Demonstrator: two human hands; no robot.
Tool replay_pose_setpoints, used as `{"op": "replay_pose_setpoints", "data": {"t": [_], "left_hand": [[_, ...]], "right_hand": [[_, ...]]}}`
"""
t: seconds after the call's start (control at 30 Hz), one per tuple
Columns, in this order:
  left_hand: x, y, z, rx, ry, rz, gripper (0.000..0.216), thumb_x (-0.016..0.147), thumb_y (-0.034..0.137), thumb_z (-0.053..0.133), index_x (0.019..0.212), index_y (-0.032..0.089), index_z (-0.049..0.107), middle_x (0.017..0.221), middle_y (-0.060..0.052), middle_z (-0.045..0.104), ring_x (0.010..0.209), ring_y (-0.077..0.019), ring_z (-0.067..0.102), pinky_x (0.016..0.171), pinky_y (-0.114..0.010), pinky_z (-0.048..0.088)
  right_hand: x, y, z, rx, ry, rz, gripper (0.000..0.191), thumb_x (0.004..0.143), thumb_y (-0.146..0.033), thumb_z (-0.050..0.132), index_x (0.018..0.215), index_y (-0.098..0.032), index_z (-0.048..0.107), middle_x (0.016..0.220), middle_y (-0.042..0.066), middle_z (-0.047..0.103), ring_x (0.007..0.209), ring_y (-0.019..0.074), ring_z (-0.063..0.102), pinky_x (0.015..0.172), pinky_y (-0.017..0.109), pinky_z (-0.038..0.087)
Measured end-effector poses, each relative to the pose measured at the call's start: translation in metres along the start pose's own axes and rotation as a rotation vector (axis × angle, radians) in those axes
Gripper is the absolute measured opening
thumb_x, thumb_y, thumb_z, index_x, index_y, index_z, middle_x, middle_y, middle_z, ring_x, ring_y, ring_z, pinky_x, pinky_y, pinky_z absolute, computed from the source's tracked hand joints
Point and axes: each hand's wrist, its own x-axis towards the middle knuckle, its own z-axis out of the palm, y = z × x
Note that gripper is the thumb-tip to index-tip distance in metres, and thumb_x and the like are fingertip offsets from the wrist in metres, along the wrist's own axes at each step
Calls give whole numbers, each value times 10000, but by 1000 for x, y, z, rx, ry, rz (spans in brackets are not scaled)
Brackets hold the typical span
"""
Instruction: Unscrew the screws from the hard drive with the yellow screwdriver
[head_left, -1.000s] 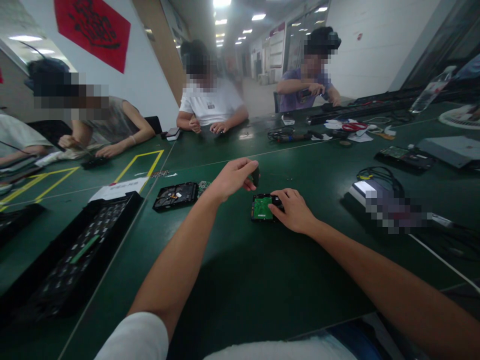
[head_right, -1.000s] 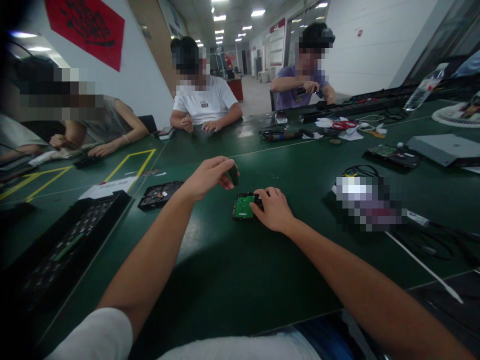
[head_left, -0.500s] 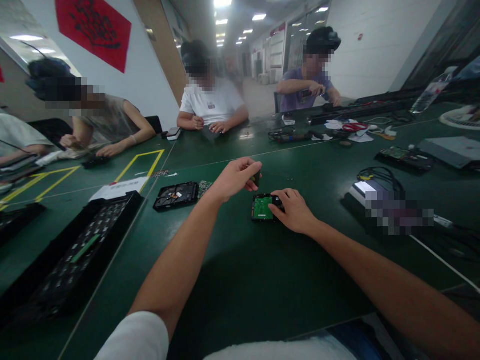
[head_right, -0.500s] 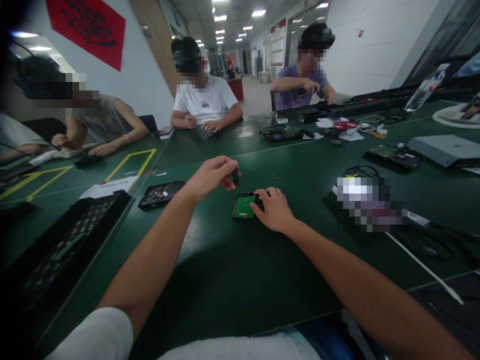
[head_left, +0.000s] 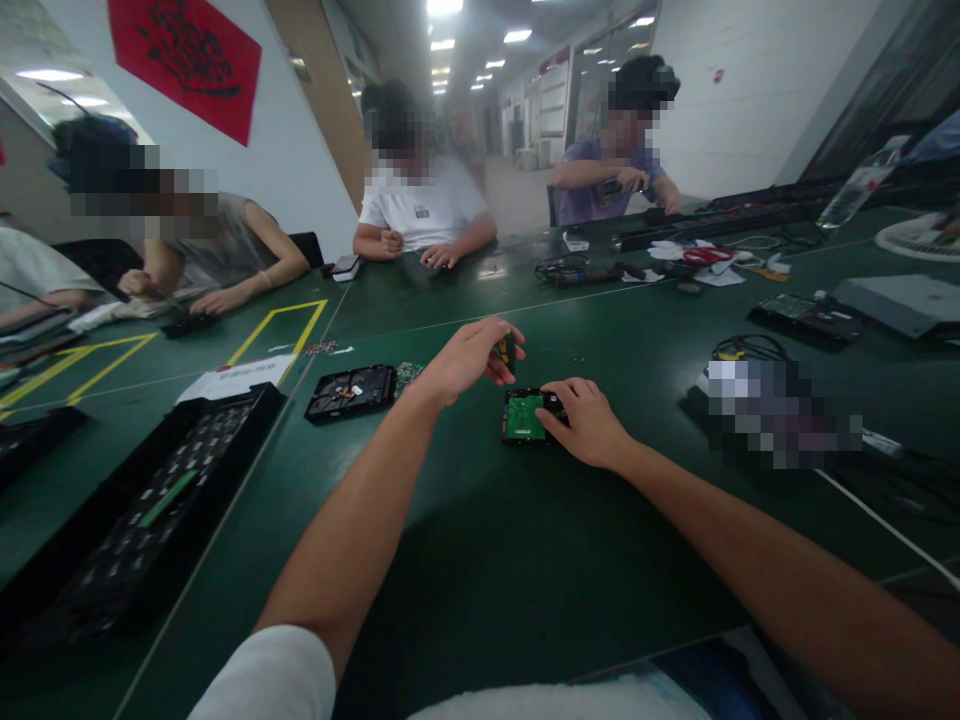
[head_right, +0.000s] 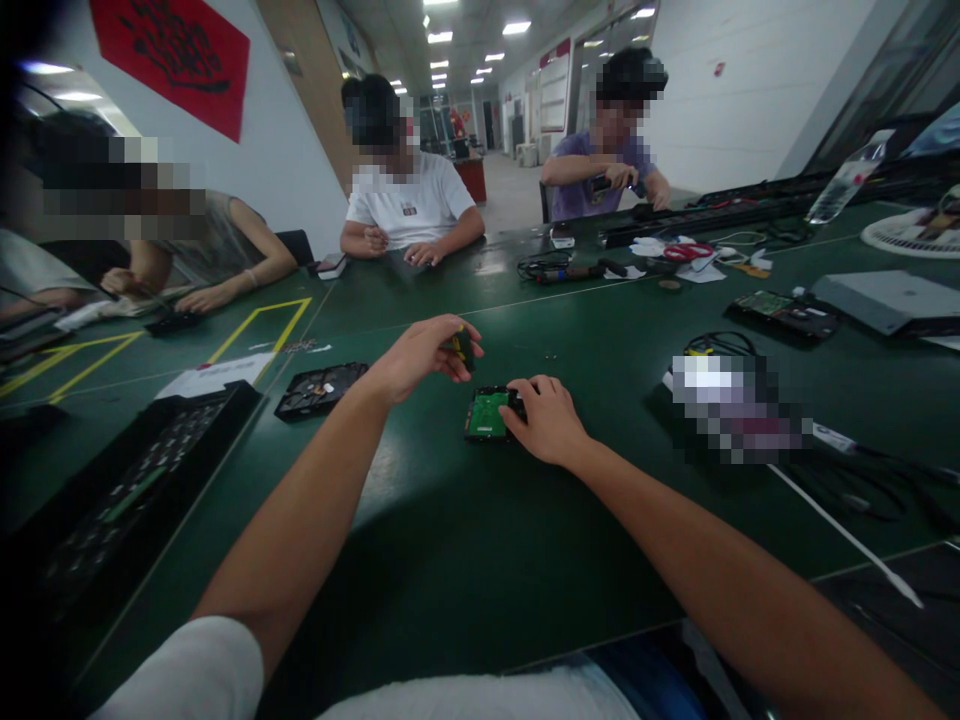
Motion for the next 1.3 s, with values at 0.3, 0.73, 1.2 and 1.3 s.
{"op": "replay_pose_setpoints", "data": {"t": [0.3, 0.73, 1.2, 1.3], "left_hand": [[1, -3, -1, 176, 76, 42, 321, 1026, 481, 639, 899, 188, 608, 732, -14, 669, 571, -142, 704, 519, -220, 537], [-1, 0, 2, 91, 6, 45, 271, 1035, 425, 640, 965, 165, 673, 923, -70, 760, 579, -112, 701, 531, -219, 546], [1, -1, 1, 2, -21, 2, 284, 1088, 342, 474, 1026, 156, 680, 987, -78, 748, 602, -130, 721, 547, -239, 567], [1, 0, 0, 53, 22, 9, 256, 1076, 354, 519, 977, 158, 650, 910, -61, 733, 586, -136, 722, 523, -227, 553]], "right_hand": [[1, -3, -2, -14, -16, 10, 484, 1044, -574, 486, 1414, -279, 586, 1340, 149, 612, 1270, 354, 545, 1058, 532, 477], [0, 0, 0, -20, -3, 7, 478, 1044, -569, 498, 1413, -279, 584, 1338, 148, 608, 1266, 353, 541, 1062, 532, 466], [1, 0, 1, -27, -2, -4, 476, 1046, -551, 500, 1411, -258, 589, 1316, 155, 615, 1257, 358, 541, 1055, 535, 466], [1, 0, 1, -14, 2, -7, 476, 1048, -556, 499, 1416, -267, 586, 1324, 150, 613, 1261, 354, 541, 1054, 529, 468]]}}
